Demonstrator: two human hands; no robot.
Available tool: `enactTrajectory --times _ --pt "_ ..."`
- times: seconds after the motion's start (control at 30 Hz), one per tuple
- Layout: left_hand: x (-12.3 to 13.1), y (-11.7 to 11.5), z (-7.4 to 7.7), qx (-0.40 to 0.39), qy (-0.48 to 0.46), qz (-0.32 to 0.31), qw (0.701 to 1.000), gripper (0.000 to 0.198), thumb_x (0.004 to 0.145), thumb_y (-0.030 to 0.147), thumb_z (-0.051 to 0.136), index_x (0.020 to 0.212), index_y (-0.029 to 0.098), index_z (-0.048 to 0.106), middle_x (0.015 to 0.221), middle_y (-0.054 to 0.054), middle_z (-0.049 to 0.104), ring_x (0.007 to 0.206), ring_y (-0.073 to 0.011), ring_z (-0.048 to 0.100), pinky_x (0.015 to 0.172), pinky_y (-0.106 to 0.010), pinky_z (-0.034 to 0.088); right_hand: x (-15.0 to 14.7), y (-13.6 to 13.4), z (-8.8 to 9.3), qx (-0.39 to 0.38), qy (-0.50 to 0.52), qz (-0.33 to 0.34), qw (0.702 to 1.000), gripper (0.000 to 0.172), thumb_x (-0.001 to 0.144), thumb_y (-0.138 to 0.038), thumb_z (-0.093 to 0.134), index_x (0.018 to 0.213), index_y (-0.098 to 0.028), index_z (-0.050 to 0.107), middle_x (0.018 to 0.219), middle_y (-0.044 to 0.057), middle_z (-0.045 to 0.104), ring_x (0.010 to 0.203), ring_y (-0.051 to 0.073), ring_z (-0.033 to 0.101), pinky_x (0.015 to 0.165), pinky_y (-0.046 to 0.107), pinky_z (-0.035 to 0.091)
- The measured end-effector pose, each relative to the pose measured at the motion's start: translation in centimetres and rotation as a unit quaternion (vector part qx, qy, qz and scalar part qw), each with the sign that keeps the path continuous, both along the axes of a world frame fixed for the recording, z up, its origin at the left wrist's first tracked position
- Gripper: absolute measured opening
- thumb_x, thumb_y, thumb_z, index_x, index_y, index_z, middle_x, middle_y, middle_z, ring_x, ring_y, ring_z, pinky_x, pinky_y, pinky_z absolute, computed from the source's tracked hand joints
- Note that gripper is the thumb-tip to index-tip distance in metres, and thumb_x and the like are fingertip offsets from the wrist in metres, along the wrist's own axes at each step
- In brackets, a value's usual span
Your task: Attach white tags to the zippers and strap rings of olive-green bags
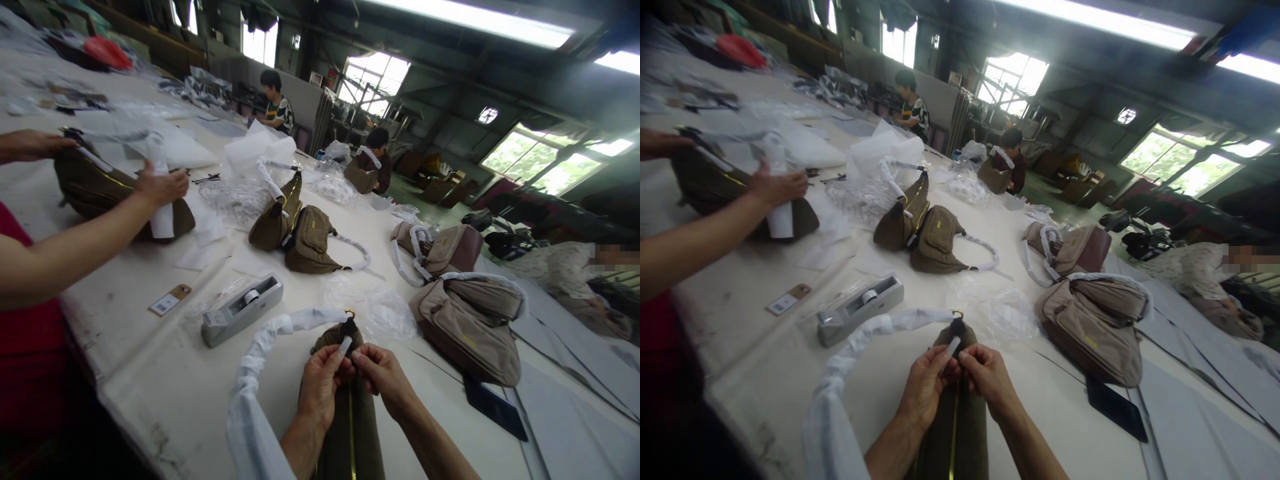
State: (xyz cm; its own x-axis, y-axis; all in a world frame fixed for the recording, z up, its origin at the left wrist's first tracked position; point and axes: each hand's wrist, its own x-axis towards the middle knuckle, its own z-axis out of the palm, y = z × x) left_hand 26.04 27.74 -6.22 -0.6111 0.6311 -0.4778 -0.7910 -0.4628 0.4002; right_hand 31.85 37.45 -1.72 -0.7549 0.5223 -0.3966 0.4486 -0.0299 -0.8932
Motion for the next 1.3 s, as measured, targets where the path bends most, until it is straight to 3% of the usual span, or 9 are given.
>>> enactTrajectory --times 0.17,0.3,0.43,0.53,0.63,0.8,0.97,1.1,1.3 --pt "0.0 -0.3 0.3 0.027 -0.054 -0.022 0.998 0.031 0.055 0.024 0.079 0.077 0.011 0.061 0.054 0.0 0.062 0.046 -0.008 0.055 0.048 -0.019 0.045 -0.1 -1.3 -1.2 0.023 0.006 -0.044 0.999 0.037 0.07 -0.05 0.064 0.067 -0.015 0.053 0.049 -0.005 0.051 0.036 0.004 0.039 0.035 0.015 0.027" --pt "-0.3 -1.2 0.5 0.044 -0.078 -0.02 0.996 0.039 0.058 0.022 0.076 0.091 0.015 0.056 0.054 0.002 0.062 0.045 -0.0085 0.055 0.048 -0.02 0.045 -0.9 -2.0 -1.8 0.021 -0.001 -0.031 0.999 0.038 0.07 -0.051 0.062 0.07 -0.014 0.056 0.05 -0.004 0.052 0.039 0.006 0.042 0.038 0.019 0.035" --pt "-0.6 -1.9 0.3 0.053 -0.08 -0.056 0.994 0.043 0.062 0.022 0.073 0.098 0.019 0.048 0.053 0.003 0.061 0.046 -0.0109 0.057 0.049 -0.022 0.046 -2.0 -2.2 -2.1 0.043 0.001 -0.013 0.999 0.032 0.068 -0.045 0.064 0.064 -0.014 0.057 0.051 -0.002 0.052 0.043 0.008 0.043 0.04 0.02 0.034" --pt "-0.4 -2.0 0.3 0.028 -0.051 -0.08 0.995 0.039 0.065 0.026 0.07 0.094 0.017 0.046 0.055 0.002 0.061 0.048 -0.0114 0.059 0.049 -0.022 0.047 -2.3 -1.7 -1.9 0.102 0.019 -0.024 0.994 0.029 0.062 -0.036 0.069 0.053 -0.015 0.051 0.049 -0.004 0.047 0.047 0.007 0.039 0.043 0.019 0.03" --pt "0.0 -1.7 0.4 -0.035 0.063 -0.049 0.996 0.044 0.07 0.033 0.068 0.103 0.016 0.044 0.064 -0.001 0.065 0.054 -0.013 0.062 0.058 -0.026 0.051 -1.6 -1.1 -1.2 0.138 0.025 -0.026 0.99 0.027 0.065 -0.036 0.068 0.055 -0.015 0.055 0.05 -0.004 0.048 0.048 0.007 0.039 0.044 0.019 0.029" --pt "0.6 -1.4 0.1 -0.155 0.255 -0.03 0.954 0.051 0.079 0.039 0.058 0.118 0.015 0.035 0.066 -0.001 0.066 0.062 -0.0158 0.063 0.064 -0.027 0.049 -0.4 -1.1 -0.3 0.011 -0.004 -0.043 0.999 0.038 0.072 -0.052 0.06 0.076 -0.014 0.063 0.046 -0.006 0.045 0.037 0.005 0.031 0.037 0.019 0.018" --pt "1.0 -1.4 0.1 -0.192 0.345 -0.031 0.918 0.042 0.082 0.032 0.051 0.119 0.018 0.037 0.068 0.001 0.065 0.063 -0.0141 0.06 0.065 -0.025 0.046 -1.6 -1.7 -0.5 -0.056 0.031 -0.053 0.997 0.033 0.059 -0.041 0.073 0.058 -0.014 0.054 0.05 -0.005 0.048 0.043 0.005 0.036 0.04 0.019 0.024" --pt "0.8 -1.3 0.4 -0.196 0.37 -0.034 0.907 0.038 0.078 0.028 0.057 0.113 0.018 0.044 0.06 0.004 0.06 0.059 -0.0132 0.057 0.064 -0.023 0.044 -2.0 -1.5 -0.7 -0.08 0.036 -0.066 0.994 0.033 0.057 -0.04 0.074 0.06 -0.015 0.051 0.049 -0.006 0.044 0.041 0.004 0.034 0.038 0.017 0.022" --pt "0.0 -1.2 -0.3 -0.183 0.33 -0.043 0.925 0.03 0.077 0.035 0.06 0.101 0.017 0.059 0.066 0.0 0.065 0.062 -0.0151 0.059 0.062 -0.023 0.044 0.2 -1.0 -0.5 -0.127 0.027 -0.063 0.99 0.046 0.064 -0.06 0.066 0.066 -0.015 0.055 0.045 -0.009 0.036 0.033 0.002 0.021 0.033 0.017 0.015"
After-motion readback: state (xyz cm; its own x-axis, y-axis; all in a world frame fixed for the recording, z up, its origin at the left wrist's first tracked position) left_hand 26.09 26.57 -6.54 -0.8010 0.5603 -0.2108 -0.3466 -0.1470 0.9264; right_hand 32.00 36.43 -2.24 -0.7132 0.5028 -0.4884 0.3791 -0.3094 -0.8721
